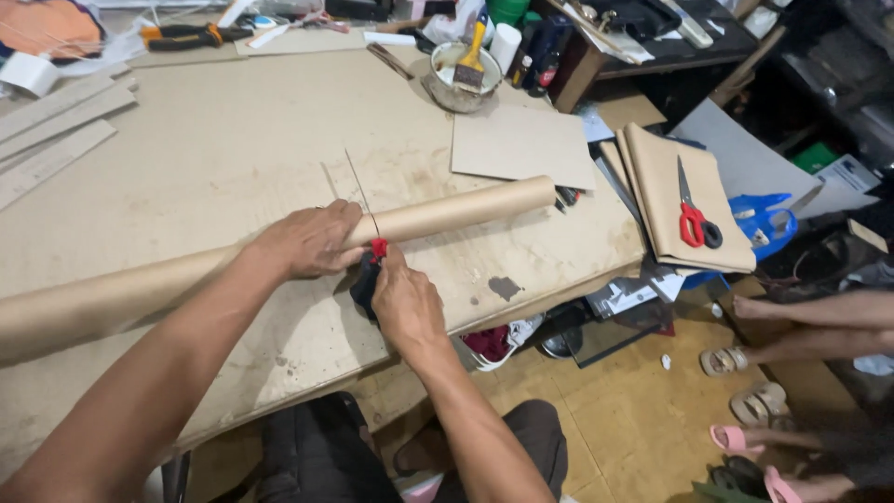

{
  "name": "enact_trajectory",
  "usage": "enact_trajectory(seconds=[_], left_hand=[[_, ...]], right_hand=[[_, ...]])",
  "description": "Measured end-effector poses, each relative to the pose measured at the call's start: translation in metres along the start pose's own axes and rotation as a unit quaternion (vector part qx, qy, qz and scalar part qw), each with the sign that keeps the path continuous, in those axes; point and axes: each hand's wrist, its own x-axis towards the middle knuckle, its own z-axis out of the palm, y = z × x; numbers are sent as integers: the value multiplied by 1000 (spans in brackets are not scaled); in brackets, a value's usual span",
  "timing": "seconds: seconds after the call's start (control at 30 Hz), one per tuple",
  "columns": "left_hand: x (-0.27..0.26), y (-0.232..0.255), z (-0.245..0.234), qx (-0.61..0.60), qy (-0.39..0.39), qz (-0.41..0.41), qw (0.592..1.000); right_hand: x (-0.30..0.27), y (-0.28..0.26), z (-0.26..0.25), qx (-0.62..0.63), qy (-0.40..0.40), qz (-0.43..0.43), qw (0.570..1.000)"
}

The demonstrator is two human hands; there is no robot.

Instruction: The person uses a utility knife to cut a cylindrical cardboard tube on a workbench. After cutting, they separate the pieces and wipe the work surface with their hands.

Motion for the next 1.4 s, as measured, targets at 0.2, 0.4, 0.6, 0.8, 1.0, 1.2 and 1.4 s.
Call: enact_trajectory(seconds=[0.2, 0.4, 0.6, 0.8, 1.0, 1.2, 1.4], left_hand=[[-1, 0, -4, -24, -16, -4, 1000], [-3, 2, -12, 1, -19, -16, 1000], [4, -12, -12, 22, -23, -32, 999], [9, -19, -3, -18, -43, 1, 999], [6, -6, -6, 17, -12, 36, 999], [16, -15, 3, -6, 15, 19, 1000], [6, -11, 4, 8, -1, 17, 1000]], right_hand=[[-72, 6, -20, -13, -21, 58, 998], [-75, -2, -22, -12, -13, 38, 999], [-58, -10, -22, -16, -7, 26, 1000], [-76, 5, -11, -54, 19, -21, 998], [-51, -45, -43, -26, -64, 56, 996], [-12, -26, -22, -25, -13, 47, 999], [-60, -10, -26, -39, -78, 105, 991]])
